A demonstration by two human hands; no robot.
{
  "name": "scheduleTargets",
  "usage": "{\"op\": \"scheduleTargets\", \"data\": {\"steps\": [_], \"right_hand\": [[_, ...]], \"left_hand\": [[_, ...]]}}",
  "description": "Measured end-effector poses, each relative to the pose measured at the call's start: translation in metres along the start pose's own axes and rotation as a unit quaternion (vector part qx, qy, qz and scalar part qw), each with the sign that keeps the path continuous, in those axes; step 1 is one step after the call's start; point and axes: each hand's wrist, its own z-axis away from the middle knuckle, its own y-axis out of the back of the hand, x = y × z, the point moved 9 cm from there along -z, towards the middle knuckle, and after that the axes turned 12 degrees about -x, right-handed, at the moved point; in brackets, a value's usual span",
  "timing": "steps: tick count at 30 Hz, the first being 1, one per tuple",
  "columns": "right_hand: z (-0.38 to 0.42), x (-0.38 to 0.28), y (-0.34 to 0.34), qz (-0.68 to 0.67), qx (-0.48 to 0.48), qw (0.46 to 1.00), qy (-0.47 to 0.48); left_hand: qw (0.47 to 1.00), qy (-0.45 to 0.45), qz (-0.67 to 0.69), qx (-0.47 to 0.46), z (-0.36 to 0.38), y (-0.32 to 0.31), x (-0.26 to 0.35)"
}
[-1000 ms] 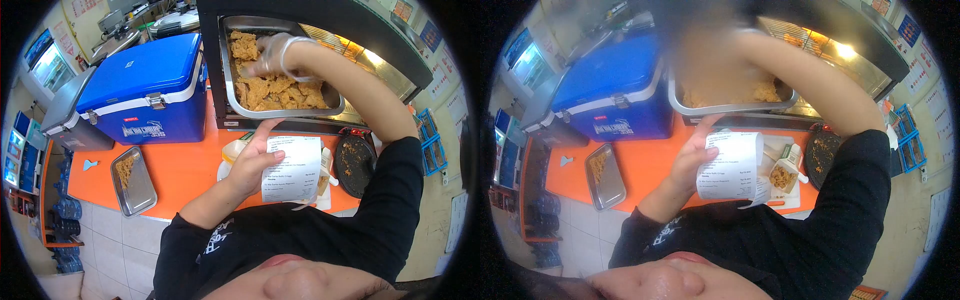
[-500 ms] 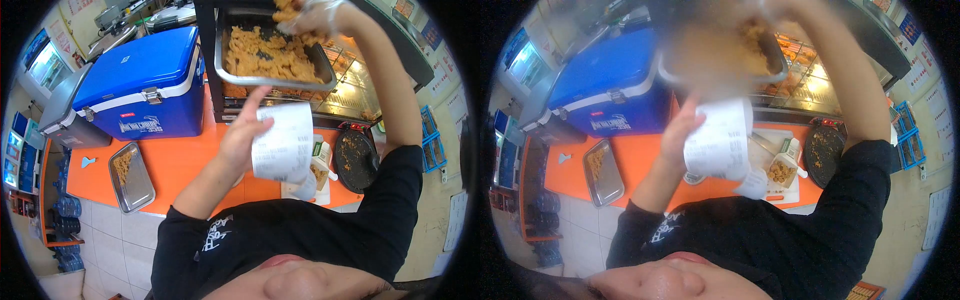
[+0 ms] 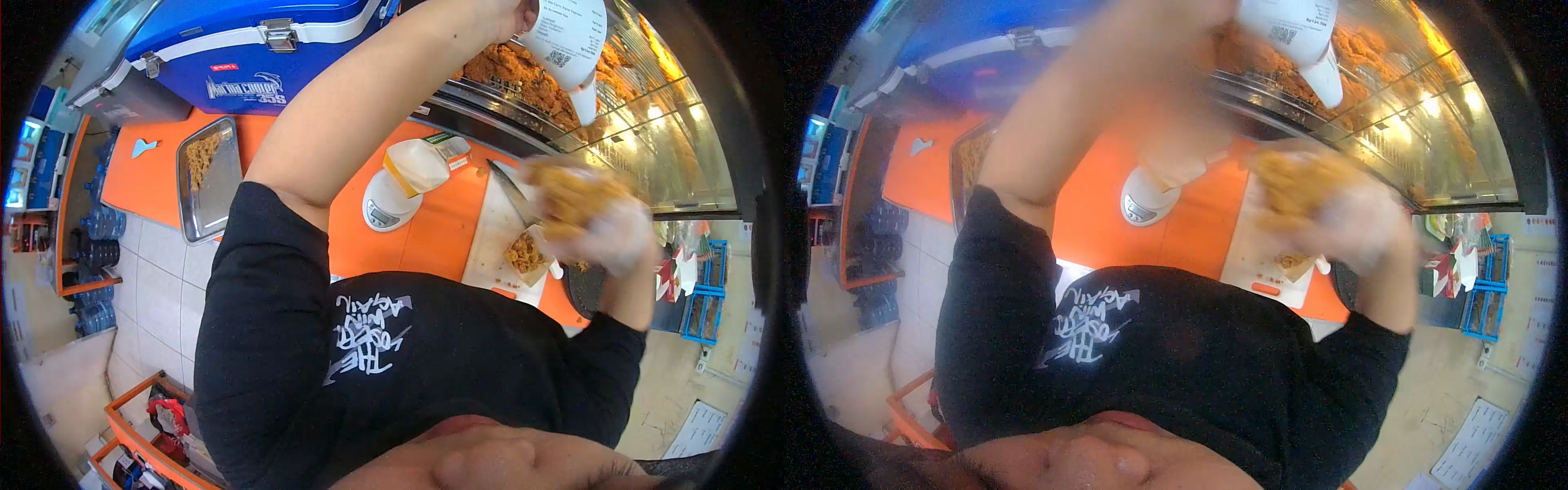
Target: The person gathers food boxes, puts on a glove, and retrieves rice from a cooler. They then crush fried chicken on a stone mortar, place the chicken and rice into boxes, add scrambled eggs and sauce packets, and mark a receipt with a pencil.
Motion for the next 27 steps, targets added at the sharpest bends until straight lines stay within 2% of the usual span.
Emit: {"op": "scheduleTargets", "data": {"steps": [1, 2, 3, 4, 6, 7, 9, 10, 11, 12, 14, 15, 17, 18, 19, 20, 21, 22, 24, 25, 27], "right_hand": [[-0.031, 0.029, -0.035, -0.037, -0.122, 0.986, -0.111], [-0.064, 0.05, -0.06, 0.088, -0.195, 0.963, -0.163], [-0.105, 0.06, -0.085, 0.07, -0.22, 0.968, -0.1], [-0.132, 0.092, -0.102, 0.079, -0.195, 0.954, -0.212], [-0.194, 0.142, -0.149, -0.026, -0.018, 0.999, -0.035], [-0.201, 0.141, -0.165, -0.03, -0.02, 0.999, -0.032], [-0.207, 0.141, -0.197, -0.072, -0.032, 0.991, -0.108], [-0.205, 0.129, -0.199, -0.074, -0.037, 0.991, -0.105], [-0.201, 0.105, -0.199, 0.046, -0.081, 0.993, -0.076], [-0.197, 0.089, -0.206, 0.163, -0.125, 0.978, -0.045], [-0.197, 0.089, -0.213, 0.13, -0.115, 0.982, -0.067], [-0.195, 0.088, -0.208, 0.101, -0.095, 0.986, -0.089], [-0.187, 0.07, -0.194, 0.074, -0.109, 0.987, -0.087], [-0.185, 0.063, -0.19, 0.044, -0.121, 0.988, -0.086], [-0.187, 0.077, -0.196, 0.044, -0.123, 0.988, -0.086], [-0.191, 0.101, -0.206, 0.137, -0.127, 0.979, -0.079], [-0.193, 0.112, -0.212, 0.228, -0.13, 0.962, -0.072], [-0.19, 0.097, -0.203, 0.228, -0.131, 0.962, -0.072], [-0.177, 0.096, -0.191, 0.206, -0.199, 0.934, -0.214], [-0.178, 0.104, -0.194, 0.206, -0.199, 0.934, -0.215], [-0.184, 0.11, -0.202, 0.21, -0.171, 0.955, -0.121]], "left_hand": [[1.0, 0.003, -0.001, 0.002, -0.002, 0.003, 0.0], [1.0, 0.02, -0.018, -0.003, -0.004, 0.004, -0.003], [0.999, 0.036, -0.035, -0.008, -0.006, 0.006, -0.005], [0.999, 0.036, -0.037, -0.006, -0.013, 0.018, -0.008], [0.988, 0.056, -0.11, -0.089, -0.03, 0.034, -0.019], [0.988, 0.059, -0.112, -0.085, -0.023, 0.026, -0.017], [0.996, 0.019, -0.079, 0.021, 0.009, -0.002, 0.003], [0.995, 0.032, -0.085, 0.048, 0.018, -0.009, 0.008], [0.994, 0.031, -0.084, 0.056, 0.018, 0.0, 0.011], [0.995, 0.043, -0.087, 0.011, 0.015, 0.002, 0.009], [0.99, 0.065, -0.091, -0.084, 0.01, 0.001, 0.003], [0.991, 0.063, -0.088, -0.082, 0.014, -0.01, 0.009], [0.99, 0.103, -0.052, 0.087, 0.024, -0.003, 0.01], [0.989, 0.103, -0.05, 0.089, 0.026, 0.004, 0.007], [0.995, 0.048, -0.068, 0.049, 0.025, 0.005, 0.008], [0.996, -0.006, -0.085, 0.009, 0.024, 0.004, 0.013], [0.996, -0.006, -0.085, 0.009, 0.019, 0.009, 0.012], [0.996, 0.015, -0.09, -0.008, 0.014, 0.011, 0.008], [0.994, 0.037, -0.095, -0.025, 0.013, 0.011, 0.004], [0.995, 0.029, -0.092, -0.032, 0.015, 0.008, 0.006], [0.995, 0.021, -0.087, -0.039, 0.019, 0.002, 0.005]]}}
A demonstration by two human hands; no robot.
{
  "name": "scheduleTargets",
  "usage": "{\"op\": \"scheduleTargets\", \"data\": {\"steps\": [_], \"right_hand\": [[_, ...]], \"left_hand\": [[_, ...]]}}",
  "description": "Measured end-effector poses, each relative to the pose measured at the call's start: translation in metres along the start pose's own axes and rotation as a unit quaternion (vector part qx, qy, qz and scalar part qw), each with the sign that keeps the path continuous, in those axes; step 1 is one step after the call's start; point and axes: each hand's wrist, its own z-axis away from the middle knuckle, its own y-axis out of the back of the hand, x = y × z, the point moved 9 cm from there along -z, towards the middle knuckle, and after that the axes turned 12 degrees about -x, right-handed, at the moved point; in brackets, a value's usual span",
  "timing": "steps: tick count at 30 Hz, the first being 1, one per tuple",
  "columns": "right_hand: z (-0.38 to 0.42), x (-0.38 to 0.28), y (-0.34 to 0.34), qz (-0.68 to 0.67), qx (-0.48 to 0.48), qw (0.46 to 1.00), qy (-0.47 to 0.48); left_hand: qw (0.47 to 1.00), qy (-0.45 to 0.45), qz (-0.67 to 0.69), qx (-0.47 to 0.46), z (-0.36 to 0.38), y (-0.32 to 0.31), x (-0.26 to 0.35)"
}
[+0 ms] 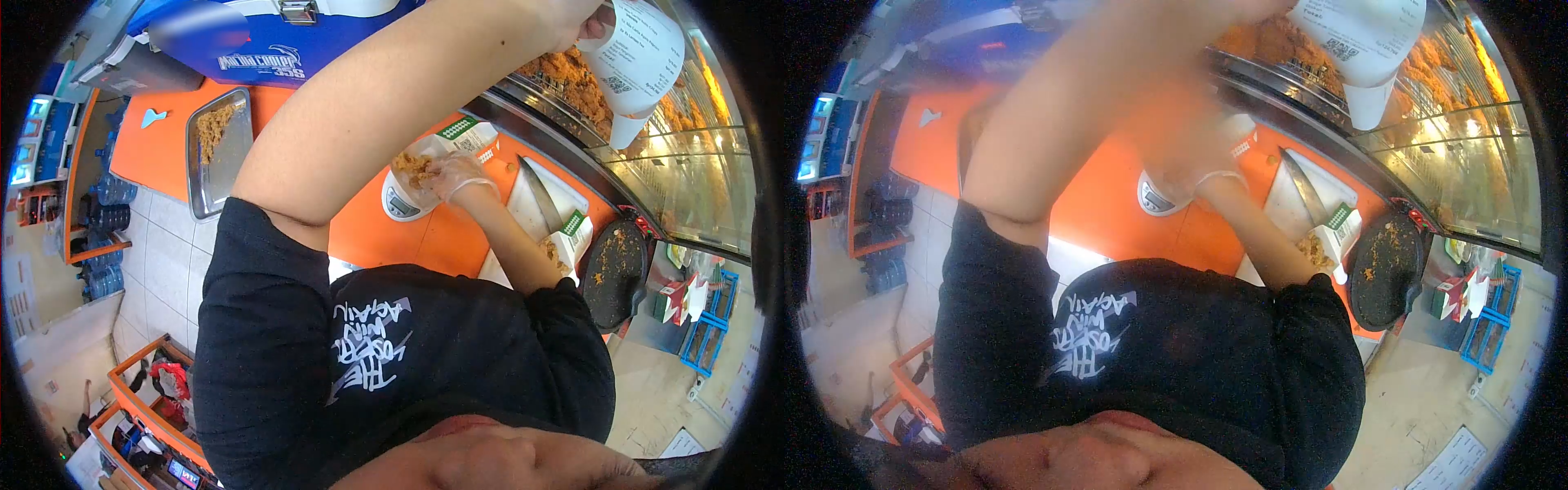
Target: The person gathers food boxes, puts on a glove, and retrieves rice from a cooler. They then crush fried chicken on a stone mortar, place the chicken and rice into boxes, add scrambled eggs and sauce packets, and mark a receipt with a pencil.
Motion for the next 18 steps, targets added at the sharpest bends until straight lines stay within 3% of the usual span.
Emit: {"op": "scheduleTargets", "data": {"steps": [4, 6, 8, 10, 12, 14, 15, 16, 18], "right_hand": [[0.022, -0.002, 0.03, -0.031, 0.015, 0.996, -0.079], [0.024, 0.012, 0.036, -0.229, 0.042, 0.967, -0.104], [0.023, 0.007, 0.043, -0.184, 0.014, 0.978, -0.102], [0.032, 0.0, 0.051, -0.139, -0.011, 0.985, -0.101], [0.055, -0.038, 0.064, 0.004, -0.017, 0.998, 0.062], [0.077, -0.022, 0.06, -0.037, 0.003, 0.974, 0.222], [0.123, -0.012, 0.08, -0.133, 0.046, 0.944, 0.298], [0.19, -0.02, 0.124, -0.123, 0.102, 0.898, 0.41], [0.291, -0.01, 0.189, -0.195, 0.201, 0.763, 0.582]], "left_hand": [[0.999, -0.031, 0.015, 0.019, 0.004, -0.003, 0.004], [1.0, -0.026, 0.006, 0.014, 0.005, -0.001, 0.005], [0.999, -0.008, -0.001, -0.042, 0.003, -0.005, 0.004], [0.999, -0.014, 0.027, -0.031, -0.006, 0.002, -0.005], [0.998, -0.024, 0.048, -0.04, -0.011, -0.002, -0.009], [0.993, -0.038, 0.102, -0.034, 0.001, -0.009, -0.004], [0.997, -0.03, 0.067, -0.007, 0.007, -0.004, -0.01], [0.999, -0.023, 0.033, 0.02, 0.014, 0.001, -0.014], [0.997, 0.032, 0.063, 0.017, 0.042, -0.012, -0.02]]}}
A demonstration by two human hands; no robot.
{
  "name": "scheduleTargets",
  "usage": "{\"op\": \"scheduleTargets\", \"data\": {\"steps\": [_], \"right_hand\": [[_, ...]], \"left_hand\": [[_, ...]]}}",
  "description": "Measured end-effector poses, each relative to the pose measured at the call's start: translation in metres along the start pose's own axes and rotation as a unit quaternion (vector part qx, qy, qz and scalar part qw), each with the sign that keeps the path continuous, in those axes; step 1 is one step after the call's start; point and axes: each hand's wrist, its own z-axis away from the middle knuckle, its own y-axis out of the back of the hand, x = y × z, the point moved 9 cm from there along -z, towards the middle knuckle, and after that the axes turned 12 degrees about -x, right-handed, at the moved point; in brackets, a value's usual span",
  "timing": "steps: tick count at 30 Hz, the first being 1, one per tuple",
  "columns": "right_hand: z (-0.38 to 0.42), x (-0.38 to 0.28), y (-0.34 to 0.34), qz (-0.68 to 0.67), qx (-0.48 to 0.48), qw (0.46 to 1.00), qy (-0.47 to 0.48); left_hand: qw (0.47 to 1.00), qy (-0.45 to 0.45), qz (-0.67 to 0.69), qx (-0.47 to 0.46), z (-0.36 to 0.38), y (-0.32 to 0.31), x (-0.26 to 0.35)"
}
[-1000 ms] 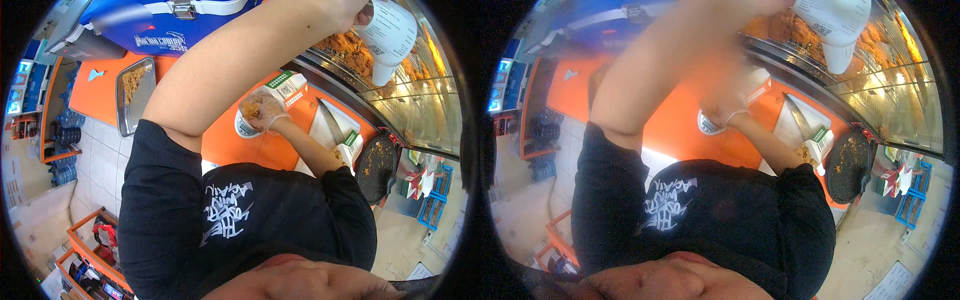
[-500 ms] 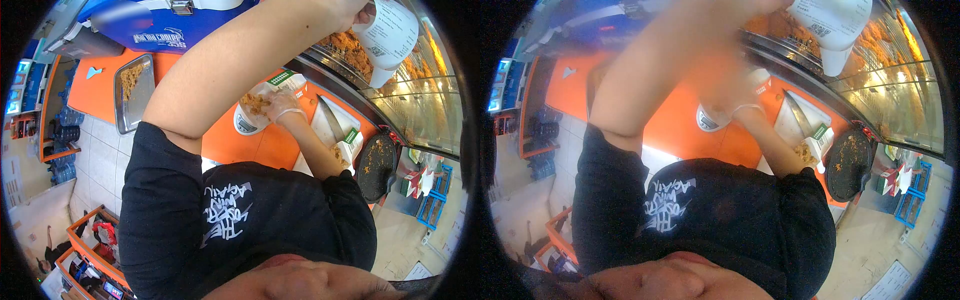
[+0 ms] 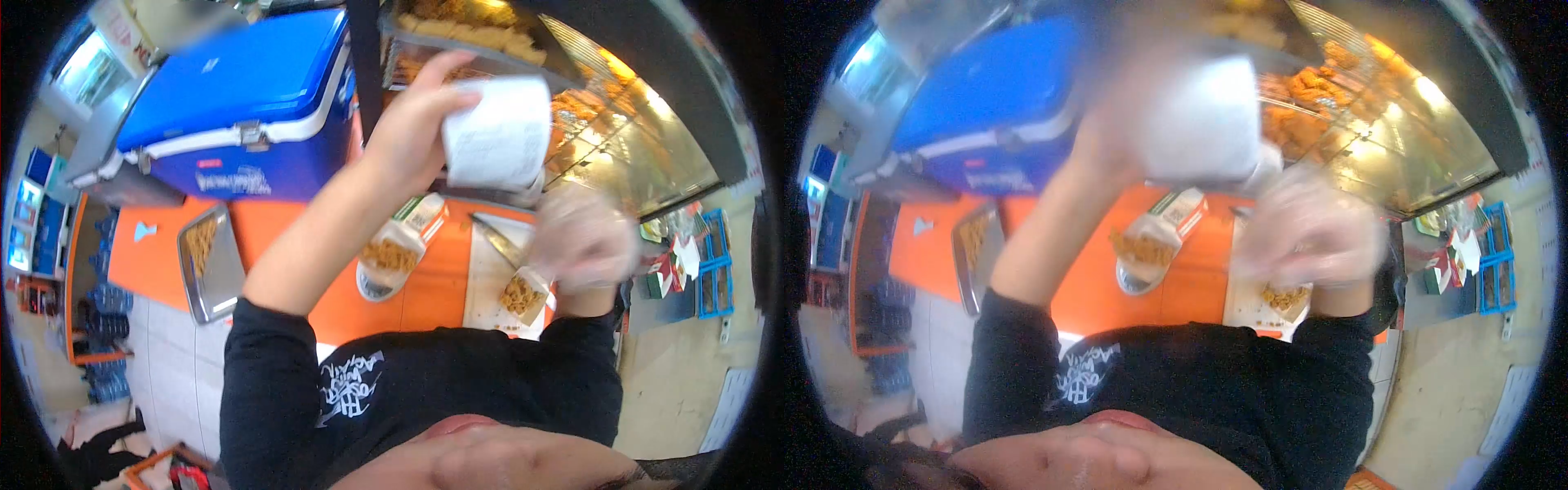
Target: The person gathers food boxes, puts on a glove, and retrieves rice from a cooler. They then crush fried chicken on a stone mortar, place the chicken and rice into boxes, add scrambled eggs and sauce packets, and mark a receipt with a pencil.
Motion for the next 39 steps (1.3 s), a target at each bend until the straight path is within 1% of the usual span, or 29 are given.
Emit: {"op": "scheduleTargets", "data": {"steps": [1, 2, 3, 4, 5, 6, 7, 8, 9, 10, 12, 13, 14, 15, 16, 18, 19, 20, 22, 23, 27, 30, 31, 32, 34, 36, 37, 38, 39], "right_hand": [[0.007, -0.021, 0.034, -0.005, 0.13, 0.991, 0.014], [0.006, -0.044, 0.062, 0.189, 0.287, 0.933, -0.107], [-0.029, -0.059, 0.073, 0.321, 0.198, 0.915, -0.144], [-0.044, -0.04, 0.093, 0.482, 0.076, 0.822, -0.293], [-0.061, -0.015, 0.1, 0.443, 0.027, 0.841, -0.309], [-0.073, -0.005, 0.097, 0.532, 0.022, 0.765, -0.363], [-0.056, 0.046, 0.108, 0.468, -0.085, 0.695, -0.539], [-0.077, 0.034, 0.086, 0.392, -0.102, 0.667, -0.625], [-0.066, 0.064, 0.087, 0.432, -0.139, 0.673, -0.584], [-0.073, 0.061, 0.086, 0.433, -0.136, 0.672, -0.585], [-0.072, 0.066, 0.076, 0.365, -0.187, 0.615, -0.674], [-0.071, 0.069, 0.073, 0.366, -0.189, 0.613, -0.674], [-0.068, 0.074, 0.077, 0.399, -0.162, 0.603, -0.672], [-0.066, 0.076, 0.082, 0.431, -0.135, 0.592, -0.668], [-0.06, 0.079, 0.084, 0.43, -0.137, 0.593, -0.667], [-0.063, 0.074, 0.092, 0.429, -0.079, 0.668, -0.603], [-0.067, 0.058, 0.083, 0.392, -0.091, 0.65, -0.644], [-0.07, 0.056, 0.078, 0.392, -0.094, 0.649, -0.645], [-0.068, 0.058, 0.069, 0.395, -0.14, 0.628, -0.655], [-0.064, 0.063, 0.069, 0.371, -0.156, 0.646, -0.649], [-0.073, 0.066, 0.072, 0.397, -0.137, 0.651, -0.633], [-0.082, 0.061, 0.087, 0.455, -0.076, 0.658, -0.595], [-0.087, 0.057, 0.096, 0.469, -0.062, 0.673, -0.569], [-0.096, 0.033, 0.098, 0.517, -0.023, 0.652, -0.554], [-0.103, 0.006, 0.096, 0.443, -0.076, 0.666, -0.596], [-0.108, -0.011, 0.101, 0.496, -0.013, 0.668, -0.555], [-0.109, -0.011, 0.113, 0.527, -0.005, 0.623, -0.578], [-0.103, -0.013, 0.119, 0.525, 0.031, 0.553, -0.646], [-0.084, -0.007, 0.13, 0.078, -0.061, 0.681, -0.725]], "left_hand": [[1.0, -0.004, 0.013, -0.012, 0.013, -0.009, -0.002], [0.999, -0.01, 0.026, -0.021, 0.026, -0.018, -0.004], [0.999, -0.009, 0.022, -0.023, 0.04, -0.028, -0.006], [1.0, -0.006, 0.019, -0.023, 0.053, -0.035, -0.008], [0.999, -0.005, 0.028, -0.026, 0.063, -0.04, -0.013], [0.997, 0.008, 0.059, -0.038, 0.072, -0.046, -0.018], [0.998, 0.006, 0.049, -0.041, 0.078, -0.053, -0.017], [0.998, 0.004, 0.04, -0.043, 0.083, -0.056, -0.014], [0.998, 0.005, 0.039, -0.046, 0.085, -0.058, -0.013], [0.997, 0.017, 0.059, -0.049, 0.087, -0.059, -0.015], [0.995, 0.028, 0.081, -0.051, 0.091, -0.06, -0.016], [0.996, 0.043, 0.07, -0.044, 0.092, -0.059, -0.017], [0.996, 0.057, 0.06, -0.036, 0.092, -0.058, -0.02], [0.996, 0.054, 0.061, -0.034, 0.091, -0.058, -0.019], [0.997, 0.038, 0.053, -0.039, 0.089, -0.06, -0.016], [0.998, 0.021, 0.043, -0.043, 0.088, -0.059, -0.011], [0.997, 0.006, 0.059, -0.053, 0.087, -0.06, -0.008], [0.995, -0.01, 0.075, -0.062, 0.087, -0.062, -0.006], [0.995, 0.005, 0.083, -0.056, 0.086, -0.061, -0.011], [0.995, 0.015, 0.084, -0.047, 0.085, -0.058, -0.018], [0.997, 0.029, 0.053, -0.044, 0.083, -0.06, -0.024], [0.994, 0.032, 0.086, -0.064, 0.078, -0.062, -0.022], [0.994, 0.032, 0.087, -0.062, 0.077, -0.062, -0.02], [0.995, 0.024, 0.076, -0.056, 0.077, -0.063, -0.017], [0.997, 0.02, 0.067, -0.046, 0.075, -0.06, -0.015], [0.995, 0.004, 0.081, -0.055, 0.07, -0.055, -0.013], [0.997, -0.008, 0.07, -0.039, 0.067, -0.051, -0.01], [0.998, -0.019, 0.052, -0.027, 0.061, -0.043, -0.006], [0.998, -0.033, 0.054, -0.027, 0.051, -0.029, -0.005]]}}
